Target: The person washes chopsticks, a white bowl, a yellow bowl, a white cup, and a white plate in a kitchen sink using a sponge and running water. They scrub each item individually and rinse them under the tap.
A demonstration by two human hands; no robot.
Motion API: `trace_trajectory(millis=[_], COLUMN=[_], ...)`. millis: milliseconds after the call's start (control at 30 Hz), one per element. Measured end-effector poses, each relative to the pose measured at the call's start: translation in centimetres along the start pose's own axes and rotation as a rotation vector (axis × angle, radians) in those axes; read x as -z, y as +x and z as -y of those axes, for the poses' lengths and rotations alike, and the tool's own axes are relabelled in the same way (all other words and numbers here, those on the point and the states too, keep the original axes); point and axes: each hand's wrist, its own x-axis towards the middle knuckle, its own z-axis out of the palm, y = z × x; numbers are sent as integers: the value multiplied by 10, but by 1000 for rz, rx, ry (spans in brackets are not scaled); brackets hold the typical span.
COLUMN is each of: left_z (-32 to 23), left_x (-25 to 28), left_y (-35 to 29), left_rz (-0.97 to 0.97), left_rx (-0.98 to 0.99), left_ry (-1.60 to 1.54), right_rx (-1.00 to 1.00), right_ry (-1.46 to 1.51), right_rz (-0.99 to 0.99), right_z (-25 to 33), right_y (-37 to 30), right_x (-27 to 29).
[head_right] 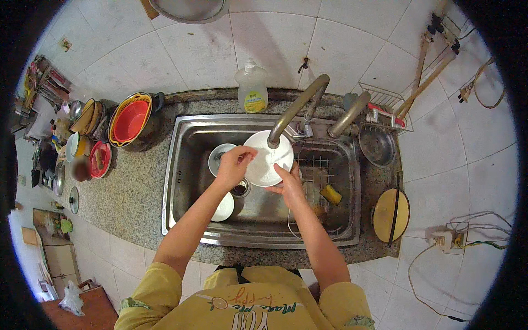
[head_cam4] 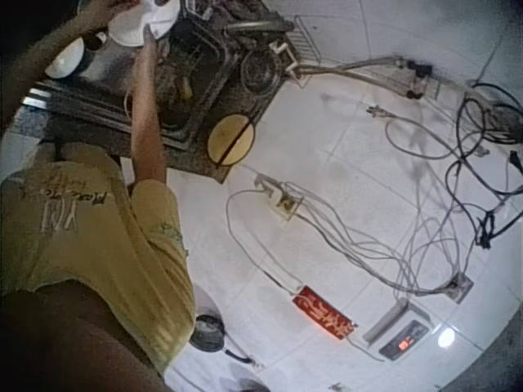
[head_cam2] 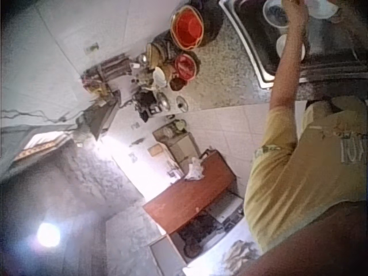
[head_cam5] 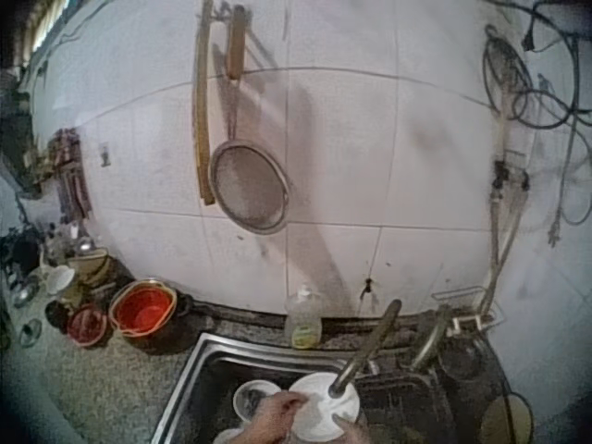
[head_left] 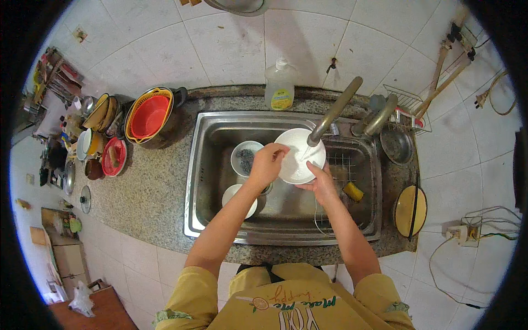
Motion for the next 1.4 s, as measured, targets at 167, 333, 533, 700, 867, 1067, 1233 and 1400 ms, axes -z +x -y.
trace_trajectory(millis=[167, 333, 533, 700, 867, 1067, 1233, 1400], left_z=[7, -35, 9, 20, 10, 26, -23, -8], left_x=[-31, -15, 16, 1, -32, -27, -46, -13], left_y=[4, -25, -15, -34, -43, 7, -17, -10], left_rz=[380, 969, 584, 465, 588, 213, 476, 498], left_rx=[-71, -74, -810, -655, 110, 454, 125, -302], left_ry=[-45, 179, 1252, 931, -110, -575, -293, 816], right_rx=[-38, 9, 87, 210, 389, 117, 69, -9], right_ry=[-56, -192, -409, -531, -596, -441, -380, -470], right_rz=[60, -13, -78, -54, -89, 65, 34, 84], right_z=[1, 7, 16, 19, -16, 3, 6, 5], right_y=[-7, -11, -9, -3, 26, -9, -6, -9], right_x=[-3, 6, 12, 5, 30, 2, 4, 11])
